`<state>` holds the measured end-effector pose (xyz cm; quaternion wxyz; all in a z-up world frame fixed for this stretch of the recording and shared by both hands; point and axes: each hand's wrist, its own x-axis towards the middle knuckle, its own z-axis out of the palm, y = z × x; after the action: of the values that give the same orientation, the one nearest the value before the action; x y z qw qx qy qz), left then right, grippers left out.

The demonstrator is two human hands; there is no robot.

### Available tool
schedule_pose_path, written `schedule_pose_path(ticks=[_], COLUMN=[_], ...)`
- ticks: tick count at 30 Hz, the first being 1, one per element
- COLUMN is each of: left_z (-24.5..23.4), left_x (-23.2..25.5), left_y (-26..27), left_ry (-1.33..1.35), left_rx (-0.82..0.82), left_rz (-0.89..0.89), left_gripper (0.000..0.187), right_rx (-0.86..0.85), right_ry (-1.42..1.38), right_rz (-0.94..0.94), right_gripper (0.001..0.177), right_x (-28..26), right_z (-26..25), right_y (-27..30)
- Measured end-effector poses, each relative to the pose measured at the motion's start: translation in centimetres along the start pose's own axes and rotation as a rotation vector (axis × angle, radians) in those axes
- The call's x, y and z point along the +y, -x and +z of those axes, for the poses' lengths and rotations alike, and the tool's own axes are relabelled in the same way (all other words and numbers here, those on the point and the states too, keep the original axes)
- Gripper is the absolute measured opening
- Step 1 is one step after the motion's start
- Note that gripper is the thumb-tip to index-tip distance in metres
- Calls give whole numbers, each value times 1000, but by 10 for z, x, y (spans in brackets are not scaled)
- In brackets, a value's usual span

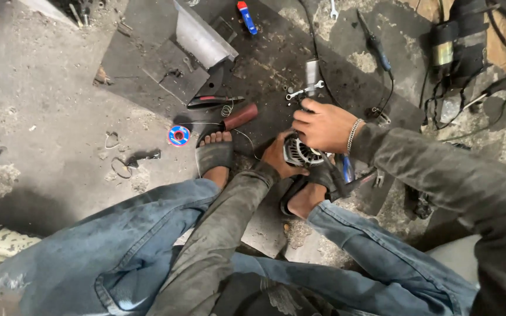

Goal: Assembling the housing of a vehicle alternator by prying and hammering the components together on a workshop floor.

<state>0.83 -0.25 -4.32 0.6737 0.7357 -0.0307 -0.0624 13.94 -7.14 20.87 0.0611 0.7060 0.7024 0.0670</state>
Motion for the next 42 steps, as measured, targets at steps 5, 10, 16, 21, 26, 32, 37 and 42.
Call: schedule_pose_path(ticks=[5, 10, 16, 21, 26, 32, 37, 42], left_z=[-13, -4, 19, 12, -1, -8, -15, 20], left_x=[19, 1, -24, 14, 38, 11, 68, 50], left_y=[0, 3, 8, 2, 5, -9, -30, -54], left_ry=[-32, -75, -86, -80, -172, -154, -380, -471], left_rx=[-64, 10, 134, 107, -41, -62, -194, 3], left_rz=[-6, 54, 89, -95, -543, -8, 126, 537], left_gripper=[120, 128, 123, 118, 94, 102, 116, 66], right_rx=[-138, -155, -118, -37, 111, -26, -294, -404], right_ry=[-93, -60, -23, 76, 65, 32, 72, 48], right_rz=[156, 154, 523, 638, 599, 441, 603, 722], right_gripper=[23, 20, 19, 10, 8, 21, 19, 23], right_x=[-5, -5, -27, -39, -42, -24, -35, -75], right_z=[23, 8, 32, 56, 63, 38, -42, -15], right_y=[21, 6, 16, 32, 25, 39, 93, 163])
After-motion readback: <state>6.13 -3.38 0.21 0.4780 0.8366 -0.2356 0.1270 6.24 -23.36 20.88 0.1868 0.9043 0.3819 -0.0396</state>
